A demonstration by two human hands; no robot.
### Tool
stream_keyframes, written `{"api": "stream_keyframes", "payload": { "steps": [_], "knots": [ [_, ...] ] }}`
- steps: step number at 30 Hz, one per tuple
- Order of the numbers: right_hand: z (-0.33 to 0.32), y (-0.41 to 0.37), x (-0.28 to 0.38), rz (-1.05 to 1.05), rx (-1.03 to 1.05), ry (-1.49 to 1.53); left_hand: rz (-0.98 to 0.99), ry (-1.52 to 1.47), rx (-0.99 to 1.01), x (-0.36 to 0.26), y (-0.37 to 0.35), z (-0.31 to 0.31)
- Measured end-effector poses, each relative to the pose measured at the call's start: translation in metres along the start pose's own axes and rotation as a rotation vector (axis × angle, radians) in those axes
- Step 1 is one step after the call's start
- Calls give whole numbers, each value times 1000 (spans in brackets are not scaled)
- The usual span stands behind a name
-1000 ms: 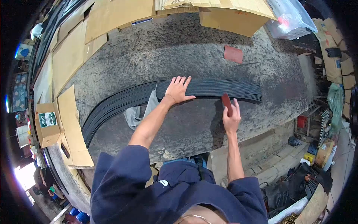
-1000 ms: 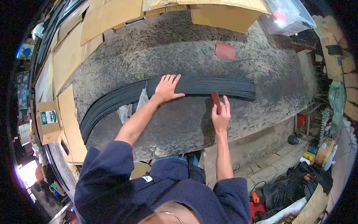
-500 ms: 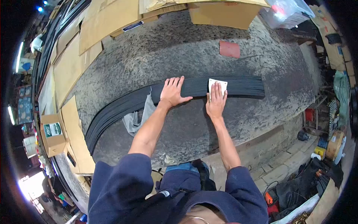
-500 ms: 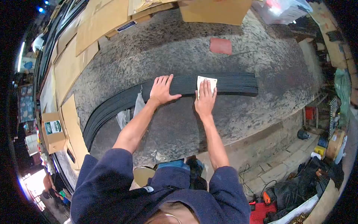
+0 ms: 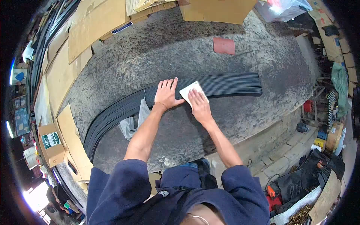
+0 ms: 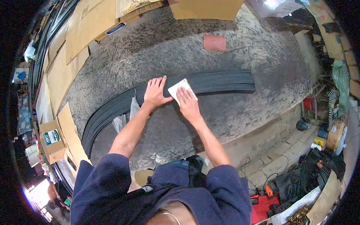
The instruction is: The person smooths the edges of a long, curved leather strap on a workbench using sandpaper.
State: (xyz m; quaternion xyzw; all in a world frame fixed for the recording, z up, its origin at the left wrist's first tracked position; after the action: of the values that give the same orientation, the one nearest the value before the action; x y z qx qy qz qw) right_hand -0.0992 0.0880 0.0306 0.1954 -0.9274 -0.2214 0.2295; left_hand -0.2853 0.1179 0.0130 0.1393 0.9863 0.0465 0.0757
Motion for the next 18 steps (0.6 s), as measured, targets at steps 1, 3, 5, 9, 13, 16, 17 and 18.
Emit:
{"api": "stream_keyframes", "payload": {
  "steps": [1, 3, 5, 9, 13, 16, 17, 18],
  "knots": [
    [1, -8, -4, -45, 84, 86, -5, -25, -27, 0, 1, -2],
    [-25, -2, -51, -40, 89, 68, -11, -34, -25, -1, 4, -6],
    [-29, -1, -93, 17, 89, -133, -10, -59, -49, -2, 1, -7],
    [-23, 18, -28, 174, -90, -146, -6, -67, -53, 0, 3, -7],
    [-37, 9, -45, 2, -18, -27, 9, -63, -73, -2, 2, -5],
    [-81, 6, -172, 401, -129, -43, -3, -78, -67, 0, -1, -6],
    [-79, -1, -173, 491, -223, -117, -11, -73, -64, 0, -1, -5],
    [-71, -7, -160, 580, -326, -191, -13, -66, -67, -1, 2, -6]
  ]
}}
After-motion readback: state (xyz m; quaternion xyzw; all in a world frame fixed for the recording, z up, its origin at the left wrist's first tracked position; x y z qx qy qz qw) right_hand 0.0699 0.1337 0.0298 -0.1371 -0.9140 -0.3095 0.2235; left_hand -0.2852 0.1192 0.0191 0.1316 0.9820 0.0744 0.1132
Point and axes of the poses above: each hand's wrist, its own y-axis towards the middle knuckle, its own z-axis out of the palm, x = y × z, the point moved 9 cm from there along y, towards the middle knuckle, and after that the axes turned 7 degrees about -x, right-handed, at the moved point
